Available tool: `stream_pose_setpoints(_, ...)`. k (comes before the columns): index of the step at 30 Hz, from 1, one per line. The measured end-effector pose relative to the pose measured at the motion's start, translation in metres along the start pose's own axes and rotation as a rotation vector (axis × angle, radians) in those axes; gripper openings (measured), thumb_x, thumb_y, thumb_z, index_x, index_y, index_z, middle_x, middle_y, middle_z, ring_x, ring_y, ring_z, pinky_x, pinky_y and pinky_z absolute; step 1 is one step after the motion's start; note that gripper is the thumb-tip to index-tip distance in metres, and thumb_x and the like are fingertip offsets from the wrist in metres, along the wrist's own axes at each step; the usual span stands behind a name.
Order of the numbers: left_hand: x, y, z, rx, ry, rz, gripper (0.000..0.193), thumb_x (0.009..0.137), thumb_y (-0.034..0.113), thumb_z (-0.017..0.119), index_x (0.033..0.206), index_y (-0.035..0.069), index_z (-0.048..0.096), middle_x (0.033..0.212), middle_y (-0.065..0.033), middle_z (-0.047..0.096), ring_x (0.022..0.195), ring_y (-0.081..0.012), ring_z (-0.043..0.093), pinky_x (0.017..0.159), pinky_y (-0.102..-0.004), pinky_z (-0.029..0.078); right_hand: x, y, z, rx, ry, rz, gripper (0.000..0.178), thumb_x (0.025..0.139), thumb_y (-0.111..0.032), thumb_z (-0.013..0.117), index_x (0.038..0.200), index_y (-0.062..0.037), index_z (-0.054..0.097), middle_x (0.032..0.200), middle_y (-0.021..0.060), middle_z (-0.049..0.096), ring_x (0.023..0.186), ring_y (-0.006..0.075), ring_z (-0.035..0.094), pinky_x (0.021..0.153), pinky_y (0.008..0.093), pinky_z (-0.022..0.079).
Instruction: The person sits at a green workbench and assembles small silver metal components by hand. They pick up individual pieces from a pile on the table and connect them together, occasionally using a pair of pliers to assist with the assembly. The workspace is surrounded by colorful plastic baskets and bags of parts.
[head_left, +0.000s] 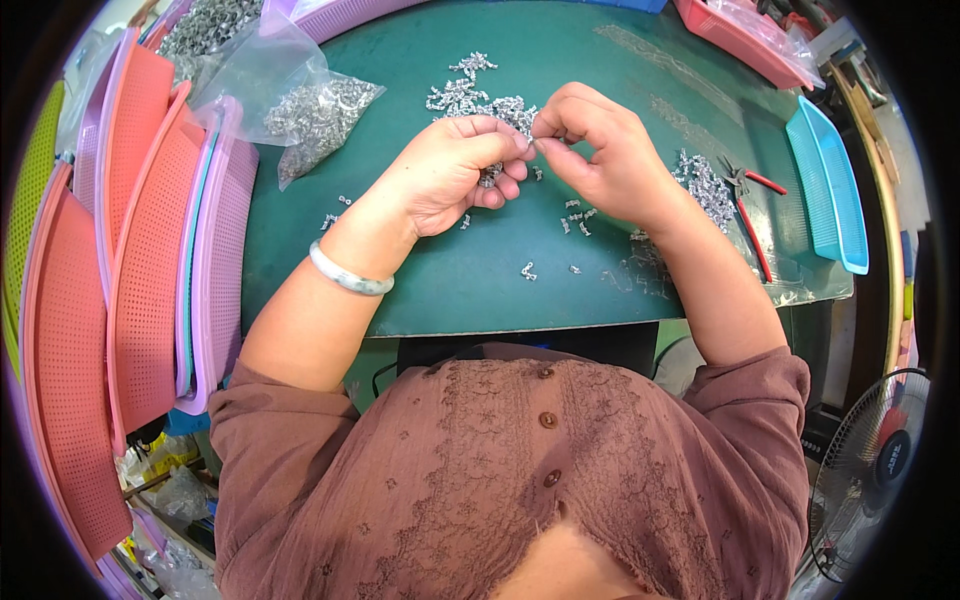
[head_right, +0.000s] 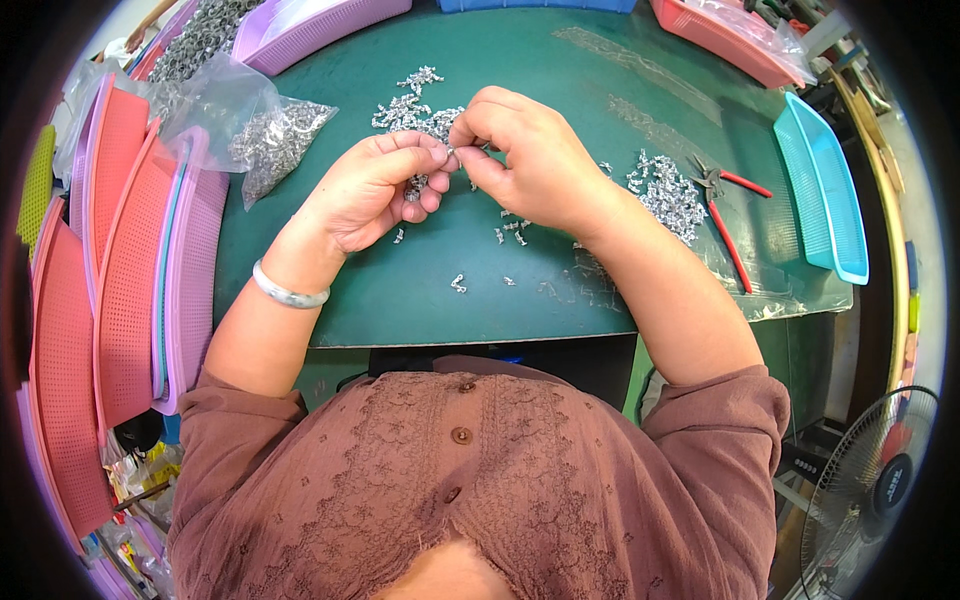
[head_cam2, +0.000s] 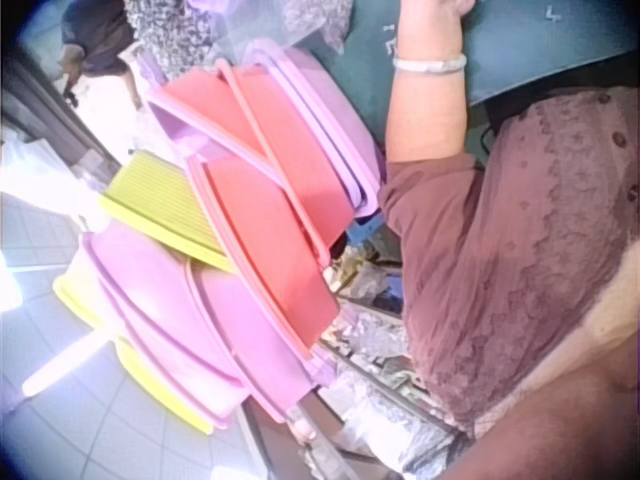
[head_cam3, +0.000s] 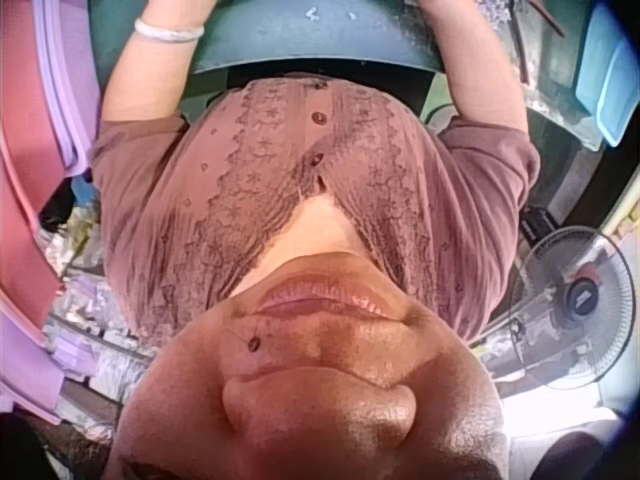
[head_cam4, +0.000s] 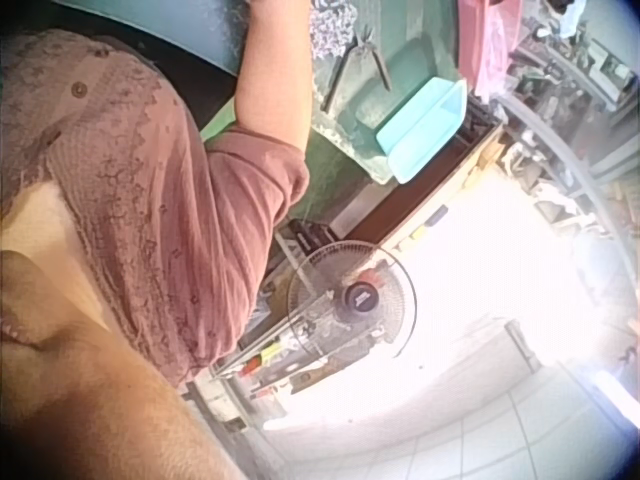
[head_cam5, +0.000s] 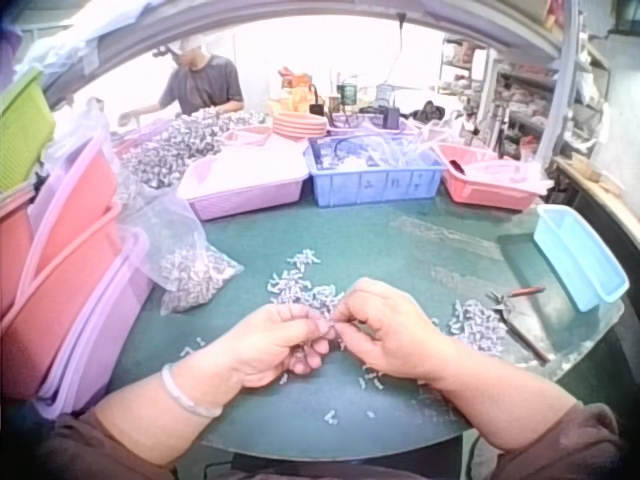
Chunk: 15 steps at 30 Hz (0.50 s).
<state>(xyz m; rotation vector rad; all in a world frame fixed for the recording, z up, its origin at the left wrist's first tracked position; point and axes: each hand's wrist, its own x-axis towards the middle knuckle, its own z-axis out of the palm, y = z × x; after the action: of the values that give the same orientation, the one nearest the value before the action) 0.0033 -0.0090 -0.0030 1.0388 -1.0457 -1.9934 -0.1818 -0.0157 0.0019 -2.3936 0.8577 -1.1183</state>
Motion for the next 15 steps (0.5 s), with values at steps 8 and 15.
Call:
stream_pose_setpoints(8,0.0,0.0,0.0,0.04,0.011,0.02,0.008,0.084,0.011,0.057,0.085,0.003,0.059,0.072,-0.0032,0.058,0.058,-0.0084,0.053,0.048,-0.0178,0.043,-0.005,0.016,-0.009,-0.015,-0.173,0.081,0.014,0.07,-0.004,0.06,0.084,-0.0017,0.06,0.08,0.0111,0.055,0.072,0.0266,0.056,0.065,0.0324,0.046)
stream_pose_setpoints(15,0.002,-0.002,-0.003,0.032,-0.006,0.032,0.008,0.083,0.011,0.059,0.087,0.004,0.058,0.072,-0.0031,0.058,0.059,-0.008,0.054,0.049,-0.0178,0.044,-0.007,0.015,-0.006,-0.079,-0.328,0.089,0.015,0.07,-0.005,0.06,0.084,-0.0045,0.064,0.079,0.011,0.055,0.077,0.0282,0.056,0.068,0.0359,0.045)
